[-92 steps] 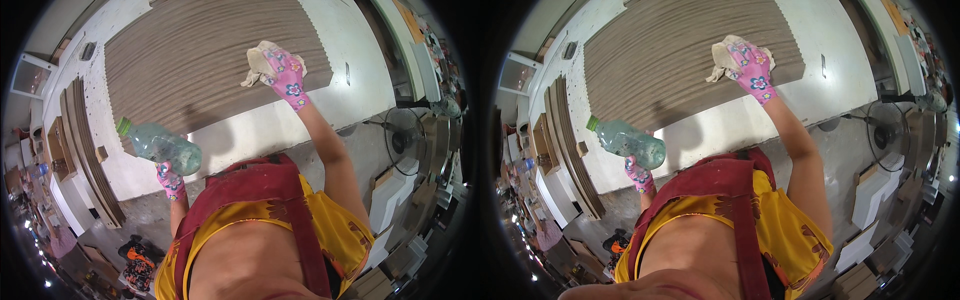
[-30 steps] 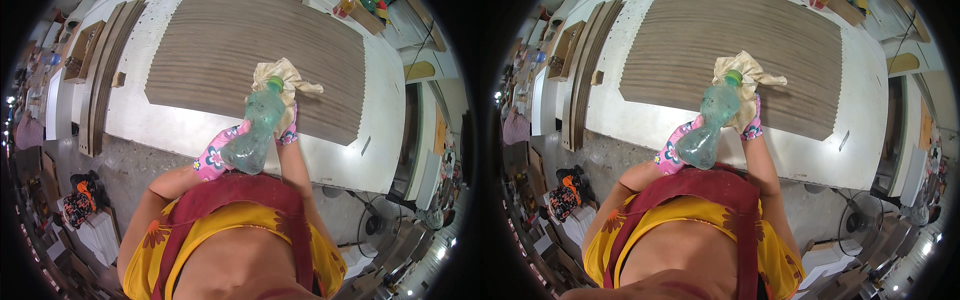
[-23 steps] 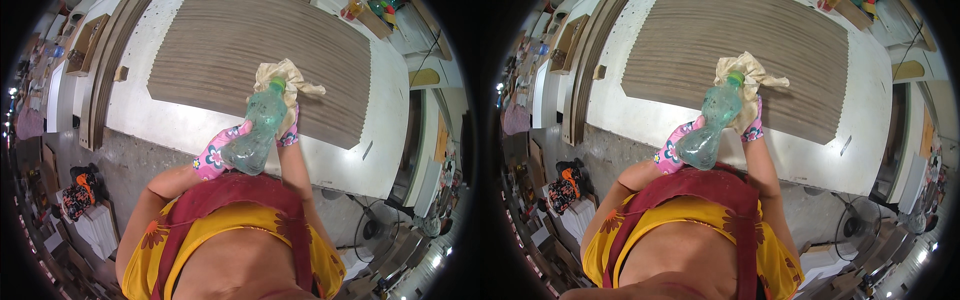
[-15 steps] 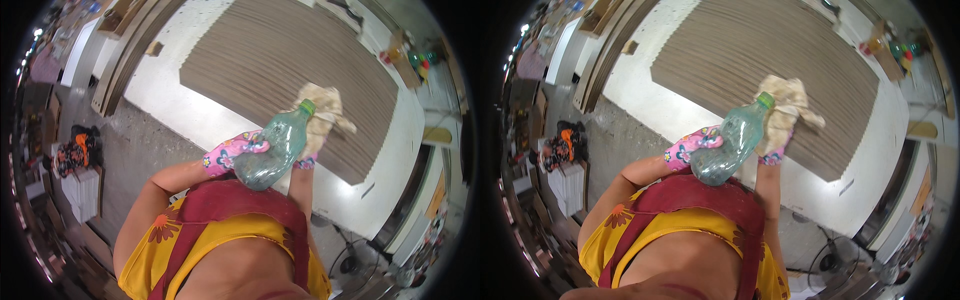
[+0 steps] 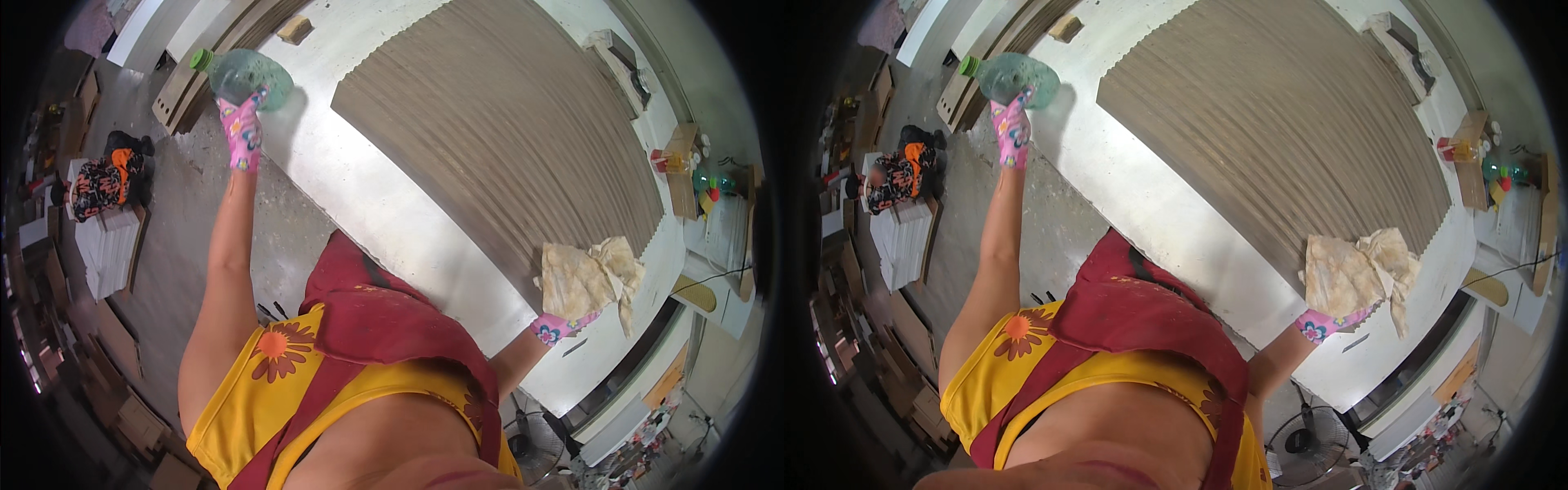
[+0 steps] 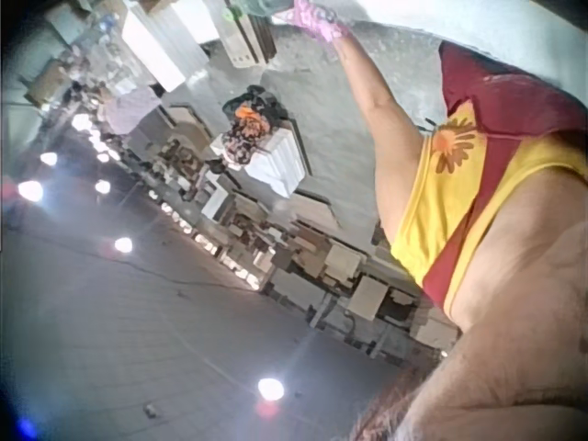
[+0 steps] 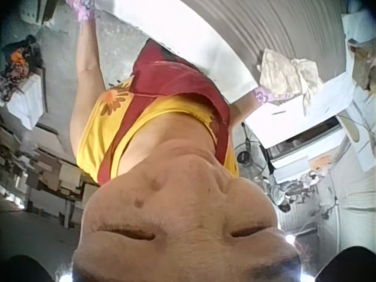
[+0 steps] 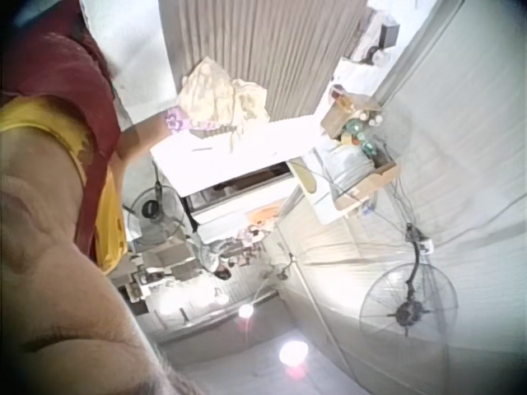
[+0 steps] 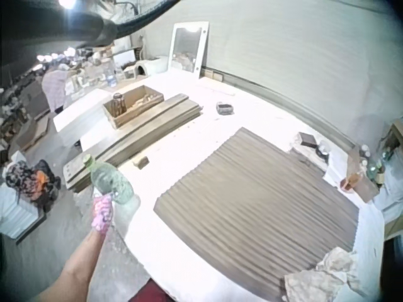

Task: The person wipes a grooved wood panel with a cloth, applies liquid from a plastic bottle to the cloth, and rubs the panel again followed by wiping a small wooden block.

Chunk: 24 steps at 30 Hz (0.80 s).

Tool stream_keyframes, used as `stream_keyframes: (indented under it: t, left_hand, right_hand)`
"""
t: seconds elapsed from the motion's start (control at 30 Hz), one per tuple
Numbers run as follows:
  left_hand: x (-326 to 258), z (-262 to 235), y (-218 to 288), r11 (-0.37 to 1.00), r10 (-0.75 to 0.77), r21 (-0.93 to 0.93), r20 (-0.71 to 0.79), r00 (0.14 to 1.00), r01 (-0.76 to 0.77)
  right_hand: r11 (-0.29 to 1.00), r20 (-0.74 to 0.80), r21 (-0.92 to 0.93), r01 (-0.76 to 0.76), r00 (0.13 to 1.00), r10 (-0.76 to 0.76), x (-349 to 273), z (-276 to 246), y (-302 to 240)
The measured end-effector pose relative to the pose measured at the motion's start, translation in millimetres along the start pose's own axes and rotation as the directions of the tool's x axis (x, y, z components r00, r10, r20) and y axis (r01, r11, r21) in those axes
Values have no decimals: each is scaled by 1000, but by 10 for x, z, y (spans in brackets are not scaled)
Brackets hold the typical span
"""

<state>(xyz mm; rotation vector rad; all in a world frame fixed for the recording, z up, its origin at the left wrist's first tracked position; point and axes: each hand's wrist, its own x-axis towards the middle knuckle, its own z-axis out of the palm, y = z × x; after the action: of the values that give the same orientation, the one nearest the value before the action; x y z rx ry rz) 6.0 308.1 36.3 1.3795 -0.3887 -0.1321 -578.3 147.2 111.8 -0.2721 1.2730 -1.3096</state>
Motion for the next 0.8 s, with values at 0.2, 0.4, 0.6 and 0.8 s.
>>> stream_keyframes:
  t: [0.2, 0.4, 0.6, 0.8]
  left_hand:
    - [383, -228, -643, 999, 42, 27, -144, 989, -38]
    - [-644, 265, -82, 977, -212, -34, -99, 972, 209]
    - [-597, 749, -408, 936, -136, 343, 548, 825, -73]
    - [-442, 760, -558, 953, -258, 62, 678, 688, 297]
  right_hand:
    - [947, 39, -297, 121, 993, -114, 352, -78, -58]
    - [225, 293, -807, 546, 700, -651, 63, 157, -227]
    - [-406, 895, -440, 801, 428, -126, -146, 874, 503]
    - [-403, 927, 32, 915, 124, 354, -396, 1795, 1510]
